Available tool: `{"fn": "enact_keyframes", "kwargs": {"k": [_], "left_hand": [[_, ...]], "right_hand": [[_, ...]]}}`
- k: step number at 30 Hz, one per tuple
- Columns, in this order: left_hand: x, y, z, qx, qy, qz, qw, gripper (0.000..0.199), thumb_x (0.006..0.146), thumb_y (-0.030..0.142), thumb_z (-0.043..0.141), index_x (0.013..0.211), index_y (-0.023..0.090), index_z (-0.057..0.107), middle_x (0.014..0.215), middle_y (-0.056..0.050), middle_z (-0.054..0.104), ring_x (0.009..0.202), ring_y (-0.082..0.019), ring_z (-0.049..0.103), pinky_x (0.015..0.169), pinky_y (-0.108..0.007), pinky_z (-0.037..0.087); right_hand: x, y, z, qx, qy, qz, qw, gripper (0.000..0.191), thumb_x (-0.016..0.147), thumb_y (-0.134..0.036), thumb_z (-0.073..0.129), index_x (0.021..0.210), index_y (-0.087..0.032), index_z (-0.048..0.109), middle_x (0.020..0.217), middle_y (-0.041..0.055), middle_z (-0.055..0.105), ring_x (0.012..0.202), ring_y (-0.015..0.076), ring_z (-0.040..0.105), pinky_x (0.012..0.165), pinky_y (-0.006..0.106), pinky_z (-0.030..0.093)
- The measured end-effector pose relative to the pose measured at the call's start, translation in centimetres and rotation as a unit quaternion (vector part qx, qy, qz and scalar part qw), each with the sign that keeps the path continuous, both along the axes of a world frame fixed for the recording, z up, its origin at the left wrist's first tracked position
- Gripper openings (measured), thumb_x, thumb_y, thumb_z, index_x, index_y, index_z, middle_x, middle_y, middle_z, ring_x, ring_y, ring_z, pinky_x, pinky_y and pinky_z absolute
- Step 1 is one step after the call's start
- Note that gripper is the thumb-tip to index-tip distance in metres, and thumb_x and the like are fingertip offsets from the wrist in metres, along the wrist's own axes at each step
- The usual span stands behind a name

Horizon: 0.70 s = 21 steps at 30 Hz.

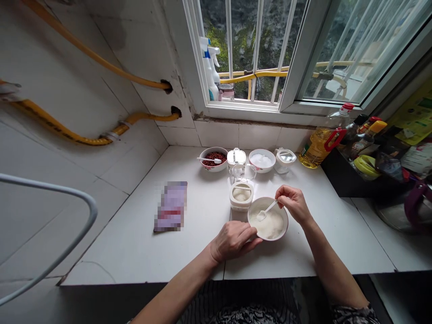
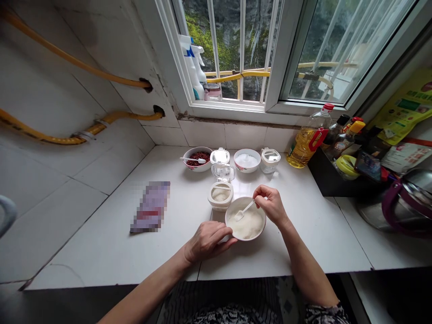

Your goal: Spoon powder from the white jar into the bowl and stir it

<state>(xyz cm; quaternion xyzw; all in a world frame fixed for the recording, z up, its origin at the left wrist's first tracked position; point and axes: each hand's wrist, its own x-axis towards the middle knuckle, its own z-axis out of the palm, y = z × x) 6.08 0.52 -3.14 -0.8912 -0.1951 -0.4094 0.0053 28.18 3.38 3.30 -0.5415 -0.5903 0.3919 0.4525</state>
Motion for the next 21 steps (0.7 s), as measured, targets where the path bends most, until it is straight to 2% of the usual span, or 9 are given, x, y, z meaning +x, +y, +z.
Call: {"fn": "enact_keyframes", "kwargs": {"k": [7, 13, 18, 21], "left_hand": [[0.0, 0.1, 0.0, 0.004, -0.003, -0.007, 1.000, 0.017, 0.097, 0.027, 0.050, 0.085, 0.017, 0.053, 0.059, 0.003, 0.056, 0.048, -0.011, 0.050, 0.047, -0.026, 0.034], [0.0, 0.1, 0.0, 0.004, -0.002, -0.002, 1.000, 0.017, 0.097, 0.028, 0.049, 0.084, 0.017, 0.053, 0.059, 0.003, 0.055, 0.048, -0.011, 0.050, 0.047, -0.026, 0.034], [0.0, 0.0, 0.1, 0.008, -0.001, -0.002, 1.000, 0.019, 0.098, 0.028, 0.048, 0.083, 0.017, 0.053, 0.058, 0.003, 0.055, 0.048, -0.011, 0.049, 0.047, -0.026, 0.033], [0.0, 0.0, 0.1, 0.005, -0.001, 0.001, 1.000, 0.019, 0.098, 0.028, 0.049, 0.083, 0.017, 0.053, 0.059, 0.003, 0.055, 0.048, -0.011, 0.049, 0.048, -0.026, 0.033]], "right_hand": [[0.0, 0.4, -0.1, -0.031, 0.087, -0.024, 0.995, 0.007, 0.058, -0.020, 0.054, 0.054, -0.019, 0.059, 0.046, -0.0040, 0.051, 0.046, 0.0108, 0.045, 0.049, 0.025, 0.037], [-0.3, 0.6, -0.4, -0.011, 0.141, -0.043, 0.989, 0.005, 0.065, -0.022, 0.059, 0.063, -0.019, 0.061, 0.048, -0.0035, 0.056, 0.048, 0.0122, 0.051, 0.054, 0.028, 0.045], [-1.4, 0.1, -0.9, 0.049, 0.106, -0.038, 0.992, 0.011, 0.078, -0.030, 0.063, 0.081, -0.019, 0.061, 0.068, 0.0017, 0.067, 0.065, 0.0176, 0.066, 0.065, 0.031, 0.052], [-2.0, -0.2, -1.3, 0.121, 0.022, -0.020, 0.992, 0.008, 0.086, -0.028, 0.060, 0.089, -0.021, 0.060, 0.080, 0.0046, 0.070, 0.077, 0.0203, 0.069, 0.072, 0.034, 0.053]]}}
